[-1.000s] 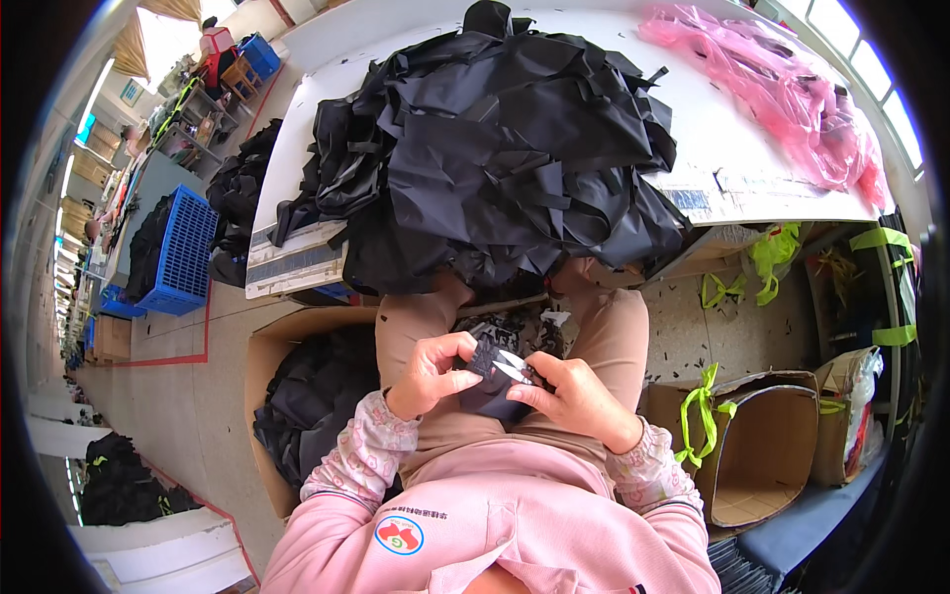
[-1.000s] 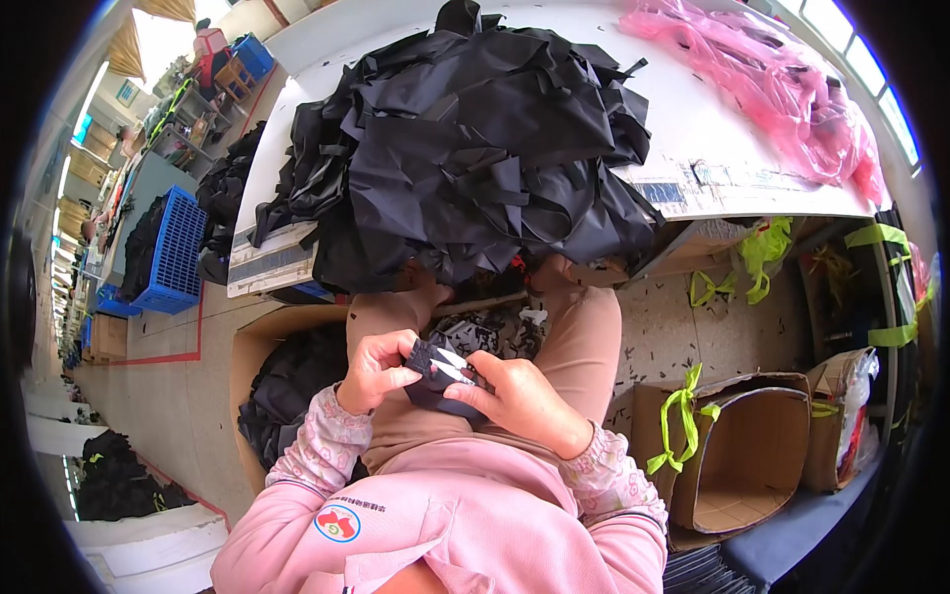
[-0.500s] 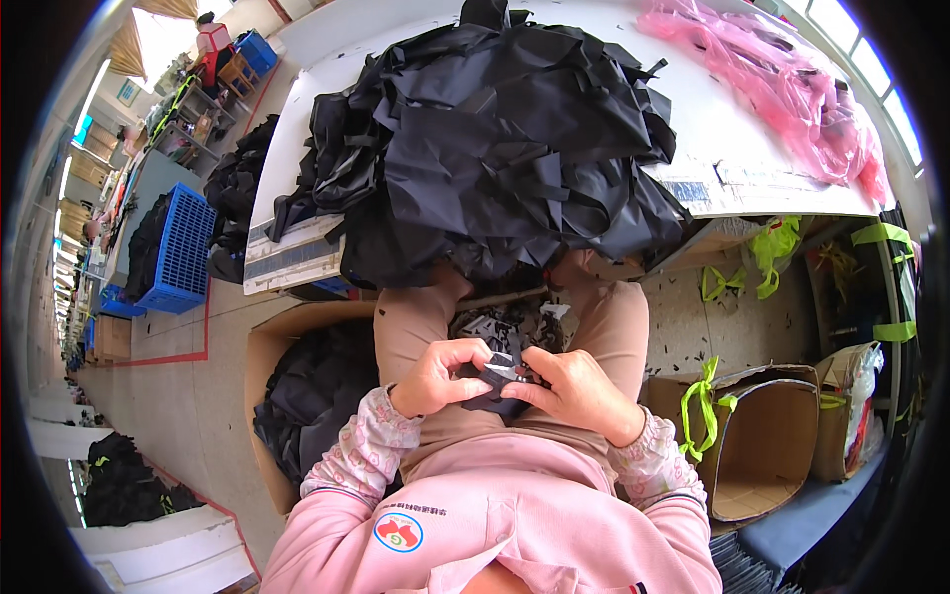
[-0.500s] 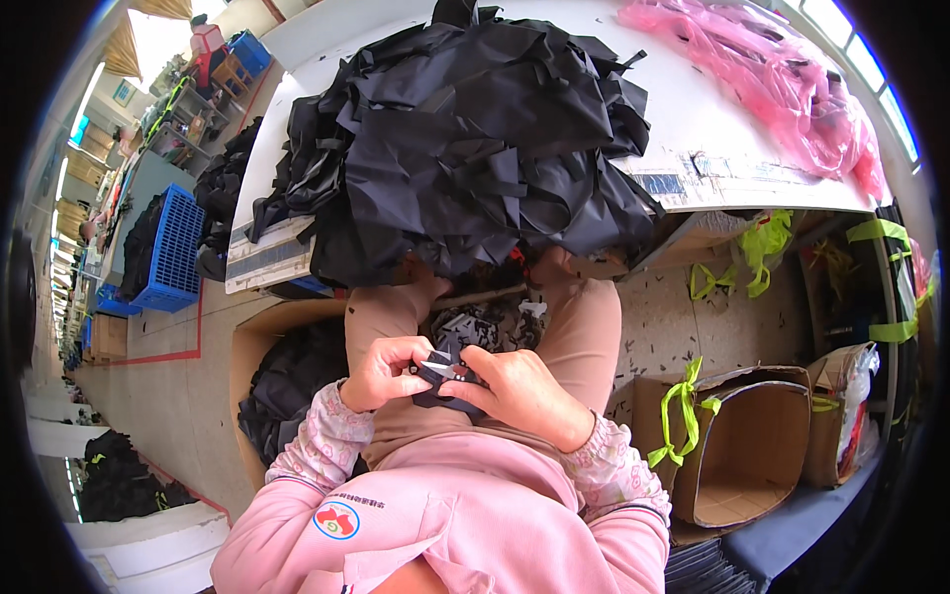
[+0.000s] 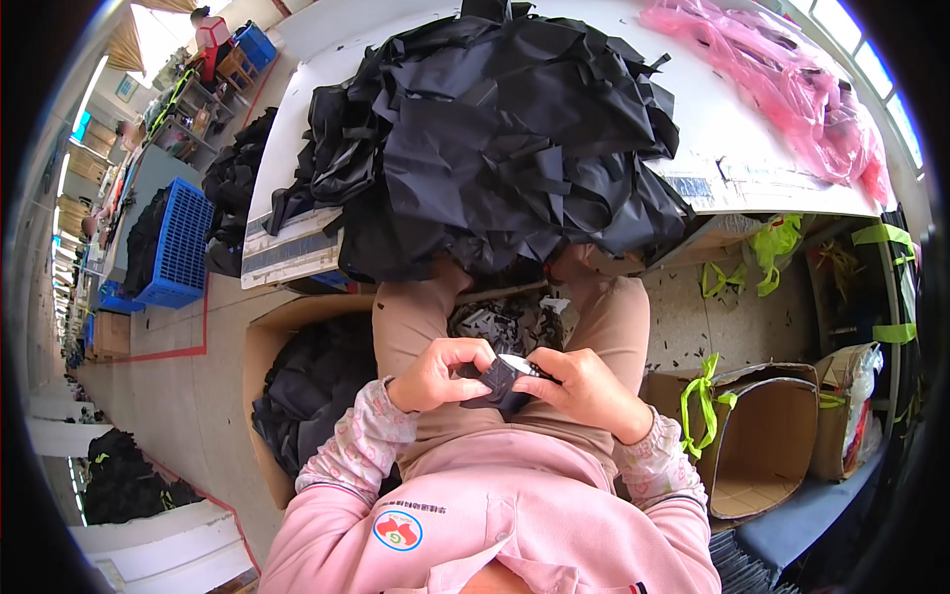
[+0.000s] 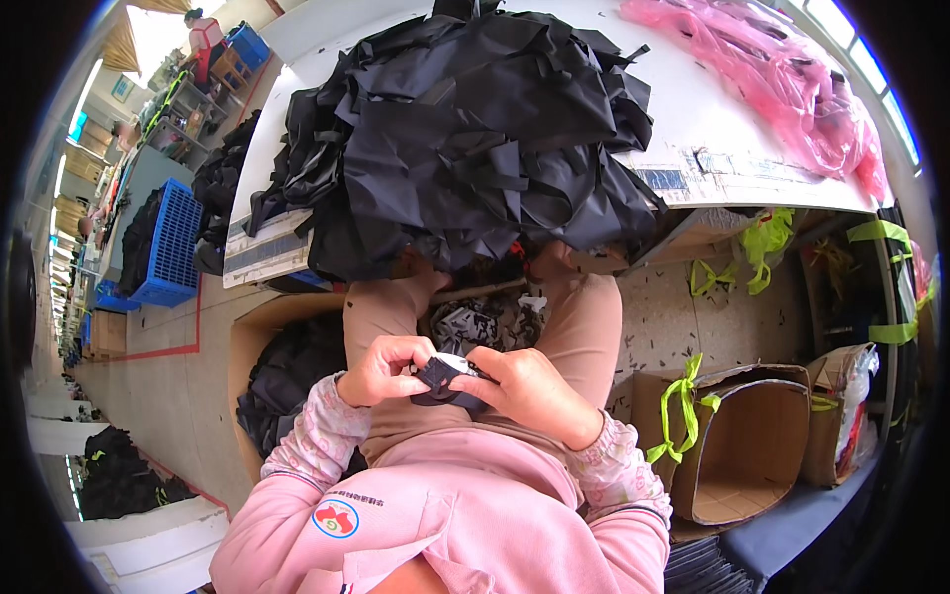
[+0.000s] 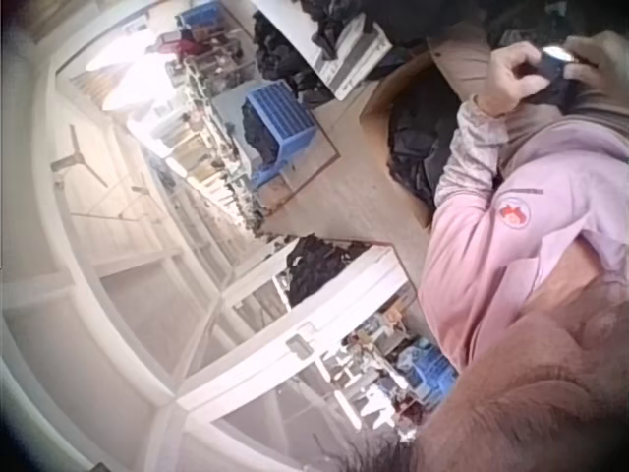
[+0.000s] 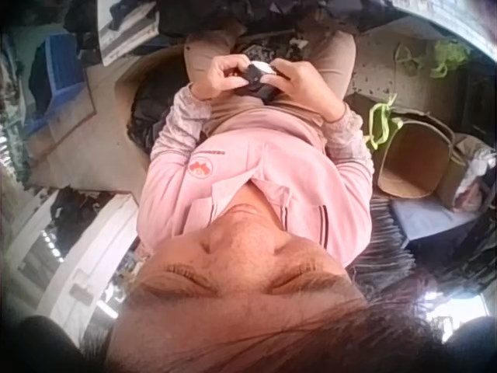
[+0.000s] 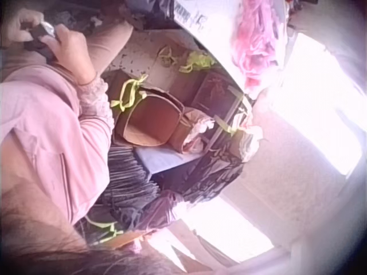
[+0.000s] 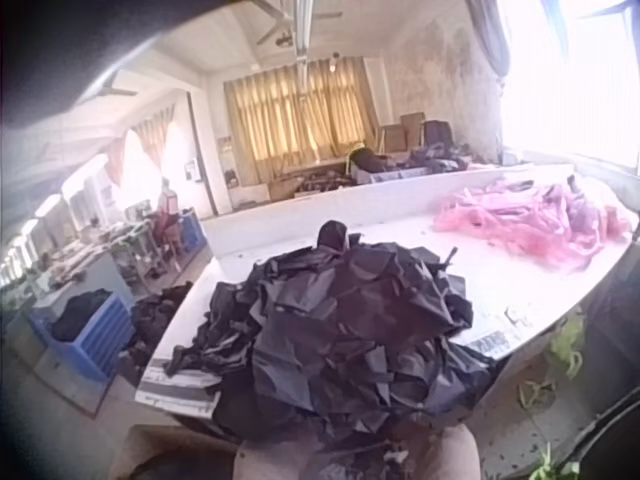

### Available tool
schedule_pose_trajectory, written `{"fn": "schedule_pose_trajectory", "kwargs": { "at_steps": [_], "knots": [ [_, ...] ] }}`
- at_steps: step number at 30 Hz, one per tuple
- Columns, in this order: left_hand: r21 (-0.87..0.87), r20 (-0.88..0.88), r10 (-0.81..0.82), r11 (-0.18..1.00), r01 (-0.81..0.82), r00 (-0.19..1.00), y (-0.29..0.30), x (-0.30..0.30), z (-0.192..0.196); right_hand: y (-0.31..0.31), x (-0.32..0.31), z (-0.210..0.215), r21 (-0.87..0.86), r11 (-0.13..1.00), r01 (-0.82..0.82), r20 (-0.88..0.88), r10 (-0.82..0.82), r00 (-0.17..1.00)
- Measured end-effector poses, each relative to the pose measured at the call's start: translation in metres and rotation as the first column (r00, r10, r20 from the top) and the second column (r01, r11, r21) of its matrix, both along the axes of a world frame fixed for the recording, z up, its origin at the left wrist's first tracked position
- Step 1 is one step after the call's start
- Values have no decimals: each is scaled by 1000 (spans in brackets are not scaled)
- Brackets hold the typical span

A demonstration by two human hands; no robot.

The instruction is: Trimming excess material from black fabric pieces using small scissors.

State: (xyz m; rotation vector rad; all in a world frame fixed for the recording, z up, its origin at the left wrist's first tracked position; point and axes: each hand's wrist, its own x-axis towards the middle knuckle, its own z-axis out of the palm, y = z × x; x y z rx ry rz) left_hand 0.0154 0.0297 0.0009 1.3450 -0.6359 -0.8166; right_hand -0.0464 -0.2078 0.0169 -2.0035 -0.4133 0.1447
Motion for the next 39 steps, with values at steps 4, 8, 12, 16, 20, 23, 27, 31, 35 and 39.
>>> {"fn": "schedule_pose_trajectory", "kwargs": {
  "at_steps": [4, 8, 12, 16, 20, 23, 27, 31, 35, 39],
  "knots": [
    [19, -126, -167, 985, 171, 978, 1, 13, 4, -9, 4, 9, 21, 989, -146, -80, 147, 986],
    [11, -246, -328, 940, 341, 912, 0, 27, 13, -13, 5, 5, -22, 976, -217, -35, 216, 976],
    [-20, -275, -421, 901, 433, 864, 0, 35, 14, -14, 6, 16, -56, 962, -269, -59, 265, 962],
    [-13, -344, -473, 866, 500, 811, -3, 37, 13, -13, 4, 15, -124, 955, -269, 36, 275, 961],
    [9, -341, -515, 835, 551, 786, -5, 34, 7, -11, 7, 15, -172, 933, -317, 78, 334, 940],
    [36, -366, -532, 812, 583, 763, -5, 33, 6, -8, 9, 16, -175, 924, -341, 94, 361, 928],
    [43, -339, -562, 792, 609, 755, -7, 34, 7, -7, 8, 14, -175, 919, -354, 108, 375, 921],
    [79, -309, -561, 790, 608, 768, -7, 31, 9, -9, 8, 15, -222, 911, -347, 110, 377, 920],
    [108, -349, -585, 751, 651, 733, -6, 33, 5, -8, 9, 15, -228, 901, -370, 103, 401, 910],
    [141, -326, -603, 730, 668, 728, -8, 34, 6, -5, 11, 14, -183, 903, -390, 109, 413, 904]
  ]
}}
